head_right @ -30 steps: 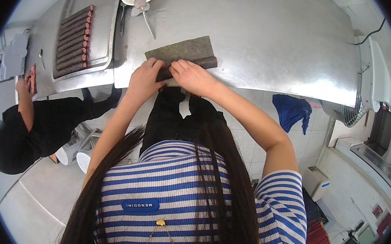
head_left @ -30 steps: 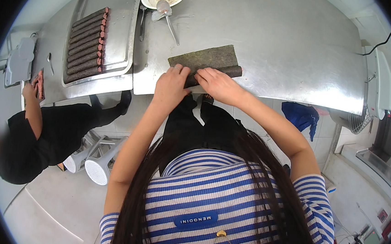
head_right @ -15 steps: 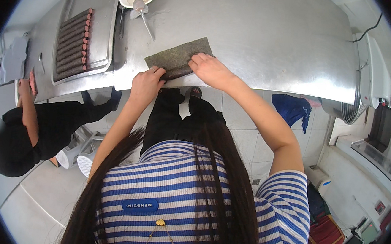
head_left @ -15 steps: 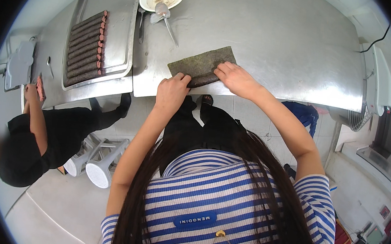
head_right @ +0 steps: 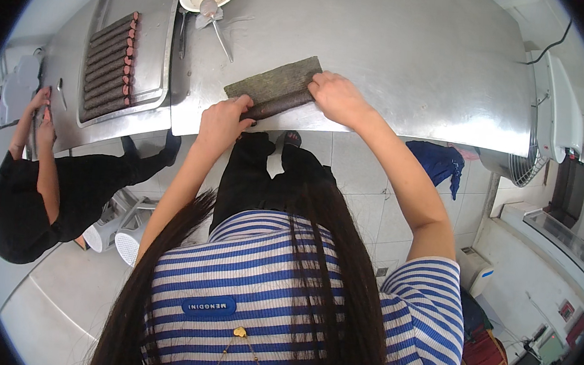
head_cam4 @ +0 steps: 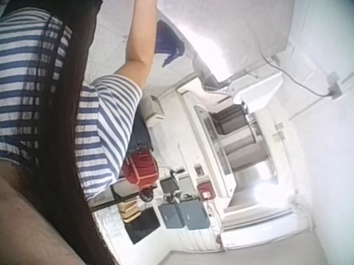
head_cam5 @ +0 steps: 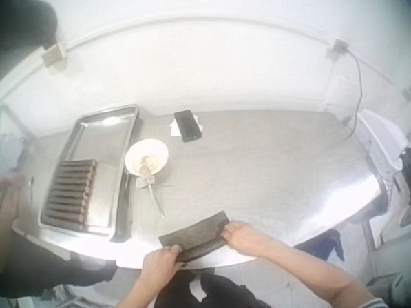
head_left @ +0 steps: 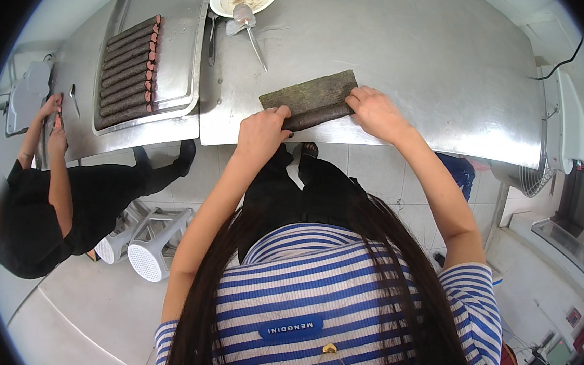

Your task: The person spreads a pink paste onto a sheet of nori using a spoon, then rolls the nori into a cylindrical shape. The person places the rolled sushi onto a metal tray and repeats the process with another sheet of nori.

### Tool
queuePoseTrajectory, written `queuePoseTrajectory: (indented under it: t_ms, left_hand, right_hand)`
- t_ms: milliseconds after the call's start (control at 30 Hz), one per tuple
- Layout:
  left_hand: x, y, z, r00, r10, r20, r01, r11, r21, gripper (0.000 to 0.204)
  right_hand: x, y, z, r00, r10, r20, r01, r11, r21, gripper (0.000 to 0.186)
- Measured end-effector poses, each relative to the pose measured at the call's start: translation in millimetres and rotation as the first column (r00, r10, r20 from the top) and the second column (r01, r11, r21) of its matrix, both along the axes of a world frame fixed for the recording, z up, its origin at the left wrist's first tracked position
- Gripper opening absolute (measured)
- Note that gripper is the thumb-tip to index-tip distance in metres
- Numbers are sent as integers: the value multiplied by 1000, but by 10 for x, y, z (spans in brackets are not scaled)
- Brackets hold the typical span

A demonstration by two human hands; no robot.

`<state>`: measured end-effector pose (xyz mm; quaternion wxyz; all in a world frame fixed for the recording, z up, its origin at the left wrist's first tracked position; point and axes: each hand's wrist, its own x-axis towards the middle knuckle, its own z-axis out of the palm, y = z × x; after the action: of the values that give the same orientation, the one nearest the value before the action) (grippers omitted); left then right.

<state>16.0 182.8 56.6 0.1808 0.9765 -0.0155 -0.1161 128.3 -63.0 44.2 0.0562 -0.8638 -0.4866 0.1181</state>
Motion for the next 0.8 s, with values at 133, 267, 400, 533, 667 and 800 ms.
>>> queuePoseTrajectory:
  t_ms: [133,267,400,533,667,800]
  left_hand:
    - [181,82,59,992,2,-125,-11,998,-70,36]
    - [316,179,68,970,-32,-243,1,992,-128,40]
    - [267,117,104,989,-40,-142,21,991,-131,40]
    - [88,-34,0,996,-68,54,67,998,23,35]
    - [58,-65,-31,996,-68,51,63,993,103,29]
    - [59,-53,-42,997,-66,43,61,992,110,27]
  right_hand:
    - [-78,49,64,991,53,125,-71,986,149,26]
    - [-238,325,-9,945,183,271,-273,898,346,29]
    - [-299,494,-158,965,170,202,-220,942,256,32]
    - [-284,498,-199,960,165,227,-220,944,244,30]
    - [-225,433,-191,966,155,208,-198,959,205,26]
    - [-133,227,-131,986,103,130,-126,975,183,20]
